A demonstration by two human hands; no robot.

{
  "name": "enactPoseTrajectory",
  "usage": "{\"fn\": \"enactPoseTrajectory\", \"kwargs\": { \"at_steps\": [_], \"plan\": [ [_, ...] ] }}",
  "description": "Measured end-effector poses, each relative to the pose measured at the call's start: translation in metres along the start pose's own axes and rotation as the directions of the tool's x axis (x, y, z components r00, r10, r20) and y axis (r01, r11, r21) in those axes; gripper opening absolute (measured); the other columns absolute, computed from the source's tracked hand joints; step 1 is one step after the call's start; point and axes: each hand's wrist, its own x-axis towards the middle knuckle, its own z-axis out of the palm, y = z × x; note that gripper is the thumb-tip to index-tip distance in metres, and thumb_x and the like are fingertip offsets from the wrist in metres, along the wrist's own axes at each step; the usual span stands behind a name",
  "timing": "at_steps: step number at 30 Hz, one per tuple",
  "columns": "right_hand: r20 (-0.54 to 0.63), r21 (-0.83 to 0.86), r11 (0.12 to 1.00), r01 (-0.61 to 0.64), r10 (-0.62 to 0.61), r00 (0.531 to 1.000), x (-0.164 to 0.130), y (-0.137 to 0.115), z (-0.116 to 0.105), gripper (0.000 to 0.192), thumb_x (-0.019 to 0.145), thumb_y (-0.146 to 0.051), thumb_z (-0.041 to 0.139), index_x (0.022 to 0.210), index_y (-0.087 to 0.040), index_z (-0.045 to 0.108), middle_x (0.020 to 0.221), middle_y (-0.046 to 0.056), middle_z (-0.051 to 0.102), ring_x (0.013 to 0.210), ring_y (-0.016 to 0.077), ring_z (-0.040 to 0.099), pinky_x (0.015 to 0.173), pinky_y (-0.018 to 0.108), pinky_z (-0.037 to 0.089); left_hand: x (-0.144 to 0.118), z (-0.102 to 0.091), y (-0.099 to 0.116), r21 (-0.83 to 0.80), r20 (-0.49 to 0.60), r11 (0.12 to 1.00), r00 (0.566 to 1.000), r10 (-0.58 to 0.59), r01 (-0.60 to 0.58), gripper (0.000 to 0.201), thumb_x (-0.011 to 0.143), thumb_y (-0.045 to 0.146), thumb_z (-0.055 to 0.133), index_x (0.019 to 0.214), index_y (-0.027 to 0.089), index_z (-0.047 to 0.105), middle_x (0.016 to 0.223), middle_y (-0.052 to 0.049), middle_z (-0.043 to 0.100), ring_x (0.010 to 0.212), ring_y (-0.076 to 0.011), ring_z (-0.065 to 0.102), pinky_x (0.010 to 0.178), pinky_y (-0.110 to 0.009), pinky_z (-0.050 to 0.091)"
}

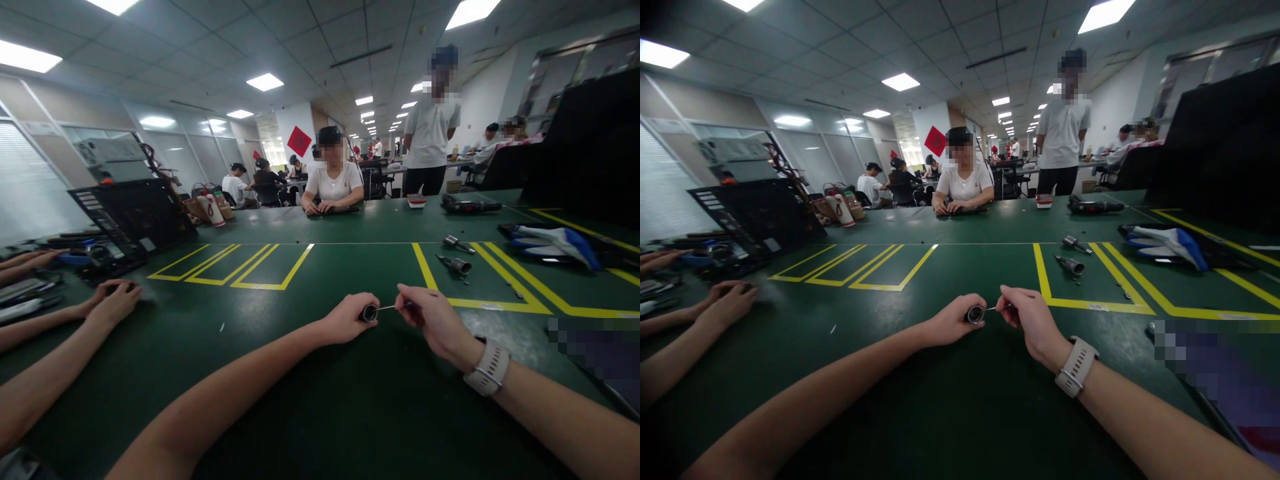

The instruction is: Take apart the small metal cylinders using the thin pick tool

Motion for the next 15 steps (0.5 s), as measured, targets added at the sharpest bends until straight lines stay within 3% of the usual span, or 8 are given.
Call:
{"fn": "enactPoseTrajectory", "kwargs": {
  "at_steps": [6, 15],
  "plan": [
    [0.098, -0.189, 0.977, 0.095, -0.077, 0.992, 0.003, -0.011, -0.007, 0.037, 0.076, -0.041, 0.060, 0.047, -0.017, 0.060, 0.046, -0.002, 0.048, 0.047, 0.0112, 0.042, 0.050, 0.028, 0.028, 0.011, 0.006, 0.007, 0.024, 0.024, 0.999, 0.999, 0.027, -0.028, 0.018, 0.078, 0.021, 0.060, 0.094, 0.017, 0.052, 0.091, 0.000, 0.056, 0.083, -0.0132, 0.053, 0.072, -0.024, 0.042],
    [0.074, -0.260, 0.961, 0.098, -0.082, 0.994, 0.004, -0.019, -0.013, 0.041, 0.074, -0.043, 0.056, 0.042, -0.018, 0.054, 0.043, -0.002, 0.044, 0.043, 0.0101, 0.038, 0.046, 0.027, 0.023, 0.007, 0.000, 0.017, 0.158, 0.057, 0.987, 0.998, 0.034, -0.043, 0.018, 0.078, 0.022, 0.059, 0.094, 0.018, 0.052, 0.091, -0.001, 0.058, 0.084, -0.0149, 0.054, 0.077, -0.028, 0.040]
  ]
}}
